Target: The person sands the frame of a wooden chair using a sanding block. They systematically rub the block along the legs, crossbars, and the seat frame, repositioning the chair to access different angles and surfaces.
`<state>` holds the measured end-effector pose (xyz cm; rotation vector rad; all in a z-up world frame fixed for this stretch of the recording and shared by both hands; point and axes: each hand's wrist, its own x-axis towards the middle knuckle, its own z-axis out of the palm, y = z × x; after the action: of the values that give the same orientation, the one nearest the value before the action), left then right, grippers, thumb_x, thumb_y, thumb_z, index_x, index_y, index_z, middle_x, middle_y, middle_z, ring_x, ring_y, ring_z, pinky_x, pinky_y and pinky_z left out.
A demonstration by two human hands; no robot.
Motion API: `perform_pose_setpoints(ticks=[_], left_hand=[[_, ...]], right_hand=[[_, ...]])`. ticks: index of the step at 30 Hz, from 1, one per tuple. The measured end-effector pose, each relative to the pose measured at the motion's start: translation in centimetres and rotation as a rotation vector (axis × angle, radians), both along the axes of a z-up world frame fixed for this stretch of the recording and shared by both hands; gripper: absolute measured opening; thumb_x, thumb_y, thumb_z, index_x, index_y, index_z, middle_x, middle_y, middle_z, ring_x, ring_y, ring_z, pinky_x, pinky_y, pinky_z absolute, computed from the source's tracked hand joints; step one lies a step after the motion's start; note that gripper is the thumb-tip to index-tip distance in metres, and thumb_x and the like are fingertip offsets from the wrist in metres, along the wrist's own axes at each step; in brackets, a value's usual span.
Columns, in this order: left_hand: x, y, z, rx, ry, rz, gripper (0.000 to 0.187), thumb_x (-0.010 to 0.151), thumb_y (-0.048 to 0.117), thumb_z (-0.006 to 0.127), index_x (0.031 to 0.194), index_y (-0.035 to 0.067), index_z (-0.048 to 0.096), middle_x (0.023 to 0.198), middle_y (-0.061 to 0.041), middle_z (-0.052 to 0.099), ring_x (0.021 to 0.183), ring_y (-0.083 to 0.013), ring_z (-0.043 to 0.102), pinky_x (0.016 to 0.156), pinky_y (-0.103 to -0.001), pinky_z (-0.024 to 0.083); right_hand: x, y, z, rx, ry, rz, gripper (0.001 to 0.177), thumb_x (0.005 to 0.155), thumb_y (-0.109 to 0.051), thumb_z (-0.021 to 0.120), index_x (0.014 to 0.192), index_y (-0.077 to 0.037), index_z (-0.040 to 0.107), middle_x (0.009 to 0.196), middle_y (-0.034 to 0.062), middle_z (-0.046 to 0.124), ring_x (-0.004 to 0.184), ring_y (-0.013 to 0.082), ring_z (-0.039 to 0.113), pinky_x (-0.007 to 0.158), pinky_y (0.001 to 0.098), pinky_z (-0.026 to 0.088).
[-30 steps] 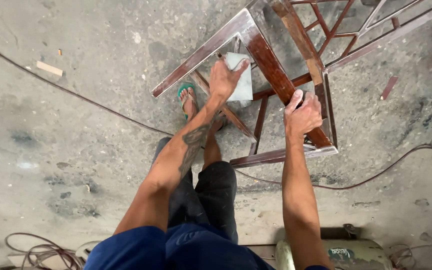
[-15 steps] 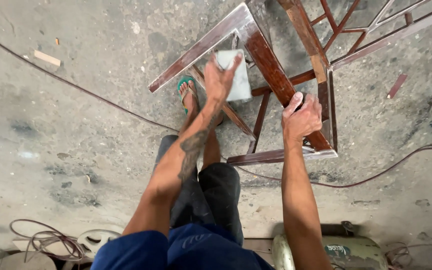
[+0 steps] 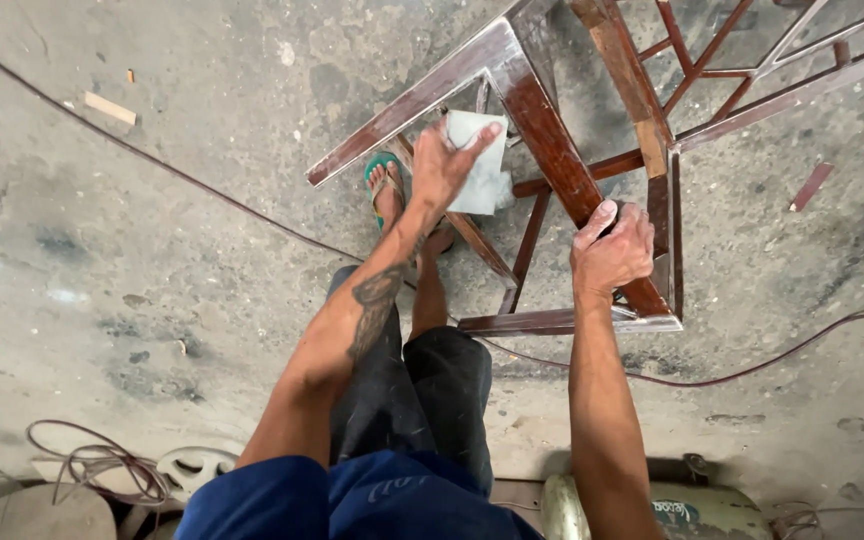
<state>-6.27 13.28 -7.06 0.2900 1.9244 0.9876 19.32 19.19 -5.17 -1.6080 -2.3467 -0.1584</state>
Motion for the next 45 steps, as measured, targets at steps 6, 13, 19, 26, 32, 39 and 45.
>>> perform_pose_setpoints(ticks=[6,13,19,26,32,39,45], left_hand=[[-1.9,1.0,-2.1,-0.05,0.239,-0.122,0.065,0.074,0.055,0.085,0.061,-0.006,0.066,0.057,-0.03,0.06,0.055,-0.0455,0.066,0.053,-0.046,0.048],[-0.7,1.4,-0.6,-0.039,0.067,-0.01,0.061,0.082,0.06,0.068,0.09,0.0,0.075,0.062,-0.01,0.075,0.043,-0.0156,0.071,0.029,-0.027,0.051],[-0.8,2.5,-0.8,0.031,0.206,0.014,0.063,0.088,0.045,0.077,0.046,0.025,0.035,0.036,0.01,0.037,0.028,-0.0087,0.031,0.086,-0.047,0.061],[-2.0,3.7,1.1,-0.129,0.11,-0.002,0.063,0.08,0.06,0.072,0.045,0.019,0.041,0.092,-0.006,0.05,0.042,-0.0095,0.054,0.056,-0.041,0.049],[-1.9,2.5,1.3,-0.112,0.017,0.021,0.056,0.082,0.055,0.076,0.049,0.018,0.051,0.046,0.0,0.06,0.037,-0.012,0.054,0.058,-0.036,0.047],[-2.3,2.6,-0.4,-0.321,0.085,0.027,0.071,0.062,0.075,0.074,0.048,0.018,0.034,0.094,-0.009,0.062,0.09,-0.0199,0.062,0.08,-0.047,0.05],[-2.1,2.5,0.7,-0.04,0.052,0.027,0.059,0.084,0.058,0.074,0.049,0.024,0.041,0.038,0.009,0.037,0.033,-0.0099,0.041,0.11,-0.055,0.044]], right_hand=[[0.2,-0.1,-0.1,0.002,0.006,0.013,0.034,0.107,-0.035,0.052,0.08,-0.014,0.056,0.074,0.0058,0.053,0.071,0.032,0.064,0.065,0.0379,0.053],[-2.4,-0.1,3.0,-0.032,-0.002,-0.032,0.055,0.113,-0.039,0.035,0.08,-0.002,0.06,0.073,0.0139,0.06,0.064,0.0353,0.057,0.051,0.0453,0.04],[-2.1,-0.3,3.1,-0.036,0.019,0.001,0.055,0.114,-0.036,0.035,0.08,-0.001,0.06,0.074,0.0151,0.06,0.067,0.034,0.058,0.057,0.0434,0.044],[-1.7,-0.2,2.2,-0.036,0.017,-0.039,0.065,0.114,-0.043,0.03,0.083,0.0,0.067,0.08,0.017,0.07,0.075,0.0337,0.069,0.064,0.0417,0.056],[-2.2,-0.2,2.7,-0.028,0.03,-0.037,0.064,0.114,-0.042,0.031,0.083,0.001,0.068,0.083,0.0181,0.072,0.08,0.0361,0.07,0.069,0.0433,0.056],[-2.2,-0.1,2.8,-0.014,0.033,-0.027,0.064,0.115,-0.042,0.03,0.08,0.0,0.063,0.075,0.0156,0.065,0.069,0.0331,0.063,0.062,0.0415,0.05],[-2.3,0.0,2.9,-0.012,0.035,-0.036,0.062,0.114,-0.043,0.032,0.078,-0.002,0.06,0.073,0.014,0.061,0.067,0.0333,0.059,0.055,0.0431,0.044]])
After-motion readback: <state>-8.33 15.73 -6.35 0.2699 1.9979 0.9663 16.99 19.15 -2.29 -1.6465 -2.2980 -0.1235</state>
